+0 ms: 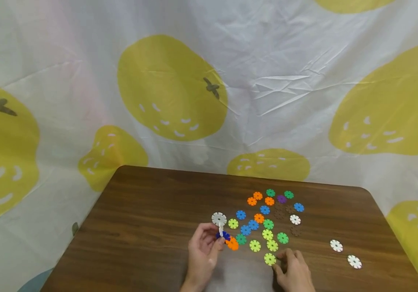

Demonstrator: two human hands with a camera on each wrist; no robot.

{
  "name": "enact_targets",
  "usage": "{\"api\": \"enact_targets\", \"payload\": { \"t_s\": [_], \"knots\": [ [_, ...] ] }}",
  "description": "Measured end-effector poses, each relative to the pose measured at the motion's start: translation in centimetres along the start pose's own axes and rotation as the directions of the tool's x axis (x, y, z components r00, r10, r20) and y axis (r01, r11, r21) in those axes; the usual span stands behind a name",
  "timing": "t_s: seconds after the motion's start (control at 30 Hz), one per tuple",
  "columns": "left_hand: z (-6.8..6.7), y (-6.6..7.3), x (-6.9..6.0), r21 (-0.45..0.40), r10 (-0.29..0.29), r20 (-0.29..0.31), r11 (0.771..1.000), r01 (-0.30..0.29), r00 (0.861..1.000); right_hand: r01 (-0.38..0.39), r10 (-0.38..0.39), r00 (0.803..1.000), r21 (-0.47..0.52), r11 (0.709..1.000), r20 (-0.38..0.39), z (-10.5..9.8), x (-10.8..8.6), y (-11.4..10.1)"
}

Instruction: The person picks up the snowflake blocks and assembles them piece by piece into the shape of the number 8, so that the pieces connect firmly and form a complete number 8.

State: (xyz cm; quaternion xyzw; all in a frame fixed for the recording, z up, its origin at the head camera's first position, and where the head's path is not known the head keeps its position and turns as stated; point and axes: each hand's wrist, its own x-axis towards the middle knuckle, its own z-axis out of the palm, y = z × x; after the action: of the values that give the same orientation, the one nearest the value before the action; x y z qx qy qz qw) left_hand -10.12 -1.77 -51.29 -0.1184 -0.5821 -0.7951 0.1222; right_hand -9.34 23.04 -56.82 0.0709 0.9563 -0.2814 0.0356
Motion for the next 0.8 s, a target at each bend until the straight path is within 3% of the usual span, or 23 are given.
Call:
{"api": "enact_targets", "payload": {
  "t_s": [0.2, 0.47, 0.67, 0.8],
  "knots": [
    [-0.2, -0.2, 0.0, -0.014, 0.032, 0.016, 0.999, -0.031, 0.999, -0.033, 0.034, 0.998, -0.030, 0.999, 0.043, 0.2, 0.3, -0.5],
    [0.0, -0.2, 0.0, -0.003, -0.016, 0.036, 1.000, 0.016, 0.999, -0.057, 0.060, 0.996, -0.040, 0.998, 0.072, 0.5, 0.6, -1.0],
    [0.1, -0.2, 0.2, -0.034, 0.034, 0.052, 0.999, -0.032, 0.998, 0.034, -0.035, 0.999, 0.048, 0.998, 0.021, 0.2, 0.2, -1.1],
    [0.2, 0.1, 0.6, -0.050, 0.041, 0.064, 0.998, -0.038, 0.997, 0.103, -0.093, 0.994, 0.175, 0.979, -0.064, 0.2, -0.6, -2.1]
  ]
}}
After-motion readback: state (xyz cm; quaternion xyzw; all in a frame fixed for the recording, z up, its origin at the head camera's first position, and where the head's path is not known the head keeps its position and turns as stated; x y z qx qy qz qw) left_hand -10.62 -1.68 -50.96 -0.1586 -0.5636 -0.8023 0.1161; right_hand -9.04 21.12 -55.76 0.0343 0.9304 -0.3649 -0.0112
